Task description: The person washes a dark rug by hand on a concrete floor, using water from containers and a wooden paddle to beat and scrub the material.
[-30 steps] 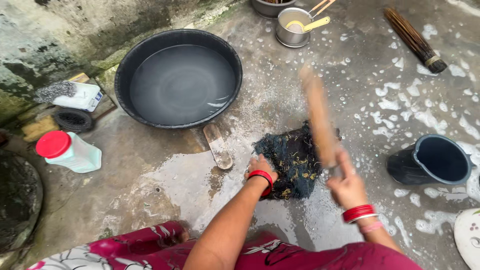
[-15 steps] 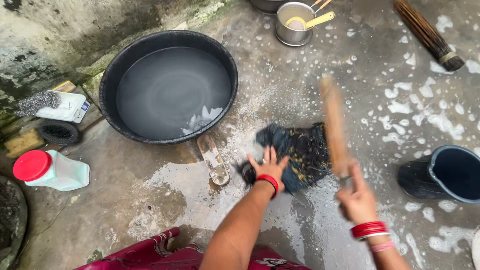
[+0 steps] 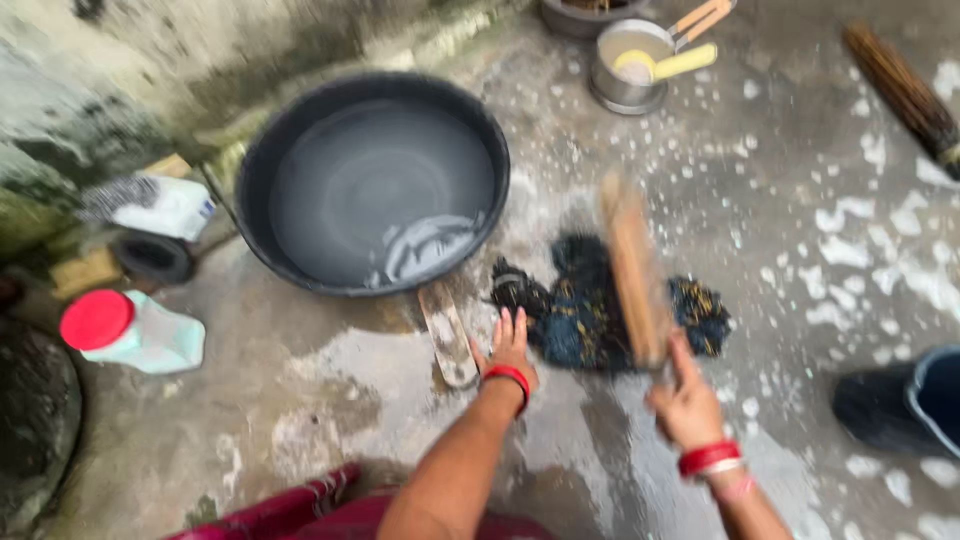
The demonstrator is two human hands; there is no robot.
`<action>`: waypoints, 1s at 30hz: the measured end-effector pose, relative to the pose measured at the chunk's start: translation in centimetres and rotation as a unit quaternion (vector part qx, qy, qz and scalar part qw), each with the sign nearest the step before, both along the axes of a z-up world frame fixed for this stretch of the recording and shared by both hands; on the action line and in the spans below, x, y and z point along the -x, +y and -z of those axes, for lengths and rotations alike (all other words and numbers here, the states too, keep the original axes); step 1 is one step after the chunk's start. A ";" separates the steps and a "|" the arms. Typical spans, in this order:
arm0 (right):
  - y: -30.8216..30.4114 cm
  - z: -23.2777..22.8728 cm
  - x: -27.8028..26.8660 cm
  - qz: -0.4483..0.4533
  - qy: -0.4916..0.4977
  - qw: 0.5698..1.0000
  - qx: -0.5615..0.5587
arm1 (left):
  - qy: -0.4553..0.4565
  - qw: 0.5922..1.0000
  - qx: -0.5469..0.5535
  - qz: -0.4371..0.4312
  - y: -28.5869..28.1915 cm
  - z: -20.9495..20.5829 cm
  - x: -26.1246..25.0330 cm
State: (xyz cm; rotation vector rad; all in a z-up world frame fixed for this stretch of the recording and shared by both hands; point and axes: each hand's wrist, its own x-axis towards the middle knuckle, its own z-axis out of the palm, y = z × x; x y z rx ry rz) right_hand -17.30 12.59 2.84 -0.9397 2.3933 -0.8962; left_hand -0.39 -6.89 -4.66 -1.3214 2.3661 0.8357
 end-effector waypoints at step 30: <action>1.4 -10.9 2.8 0.172 -0.178 0.875 0.415 | 0.657 0.748 -0.064 -0.061 -3.8 -21.8 11.5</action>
